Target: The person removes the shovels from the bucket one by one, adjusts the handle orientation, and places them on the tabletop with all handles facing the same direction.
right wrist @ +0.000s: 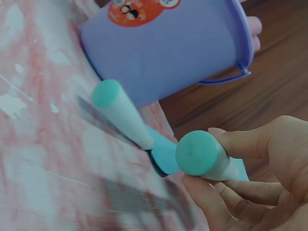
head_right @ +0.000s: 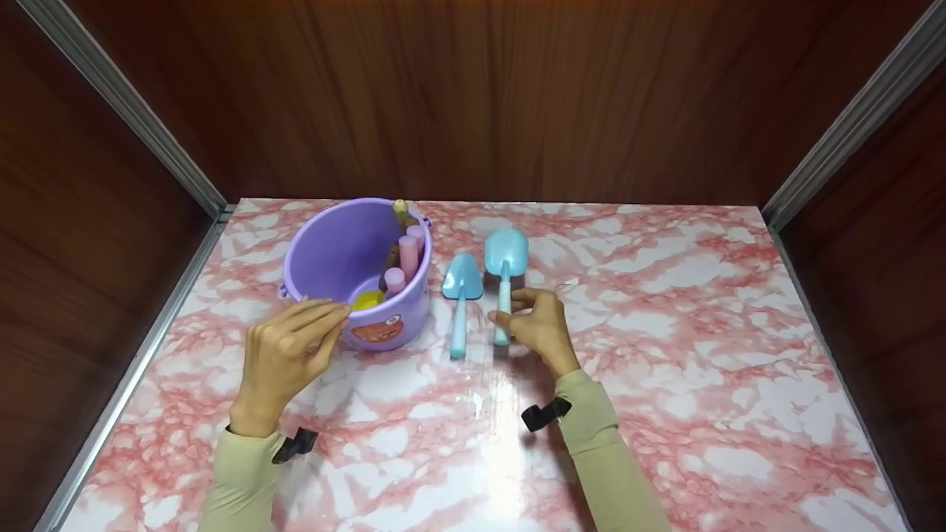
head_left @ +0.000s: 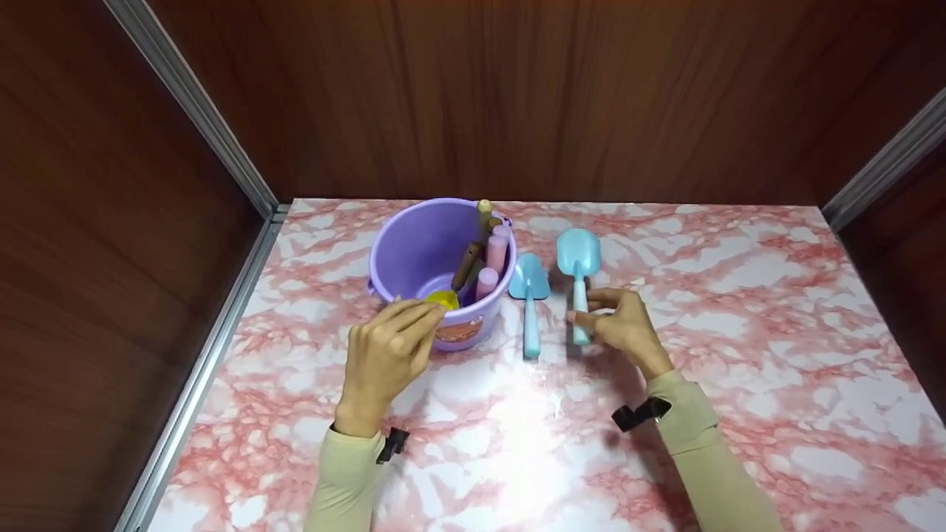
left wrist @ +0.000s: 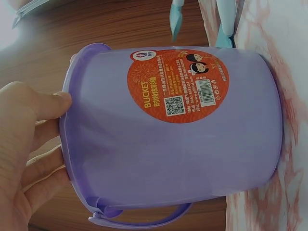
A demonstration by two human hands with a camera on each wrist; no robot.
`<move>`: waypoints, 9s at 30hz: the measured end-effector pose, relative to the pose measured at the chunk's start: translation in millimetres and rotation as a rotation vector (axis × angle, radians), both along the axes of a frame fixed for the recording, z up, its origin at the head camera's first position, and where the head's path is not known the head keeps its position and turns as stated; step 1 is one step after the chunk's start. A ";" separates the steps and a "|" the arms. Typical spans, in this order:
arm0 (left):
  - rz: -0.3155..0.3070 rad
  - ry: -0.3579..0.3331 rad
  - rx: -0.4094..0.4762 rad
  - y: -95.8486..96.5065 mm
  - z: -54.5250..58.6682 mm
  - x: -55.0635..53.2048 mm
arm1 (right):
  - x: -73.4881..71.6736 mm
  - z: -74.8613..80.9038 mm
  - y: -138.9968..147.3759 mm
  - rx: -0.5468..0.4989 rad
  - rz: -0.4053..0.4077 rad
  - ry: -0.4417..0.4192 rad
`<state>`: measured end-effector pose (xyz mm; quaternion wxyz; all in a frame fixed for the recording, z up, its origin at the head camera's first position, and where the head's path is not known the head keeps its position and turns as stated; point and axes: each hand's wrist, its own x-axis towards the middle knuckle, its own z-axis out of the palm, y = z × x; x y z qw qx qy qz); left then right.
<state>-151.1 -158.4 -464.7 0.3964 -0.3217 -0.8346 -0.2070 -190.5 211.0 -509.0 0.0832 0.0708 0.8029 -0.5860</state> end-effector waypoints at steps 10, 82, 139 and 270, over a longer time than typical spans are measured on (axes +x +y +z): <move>0.011 0.007 -0.013 0.1 0.6 -1.3 | 0.9 -16.8 -1.5 0.037 -0.010 -0.028; 0.064 0.020 -0.134 0.4 5.9 3.1 | -16.6 29.0 -6.1 0.308 0.086 0.329; 0.033 0.018 -0.124 2.7 5.3 2.5 | -74.9 97.2 -235.2 1.596 0.730 0.264; 0.029 -0.004 -0.087 -1.7 3.6 3.3 | 8.1 -8.5 66.2 0.009 0.024 -0.181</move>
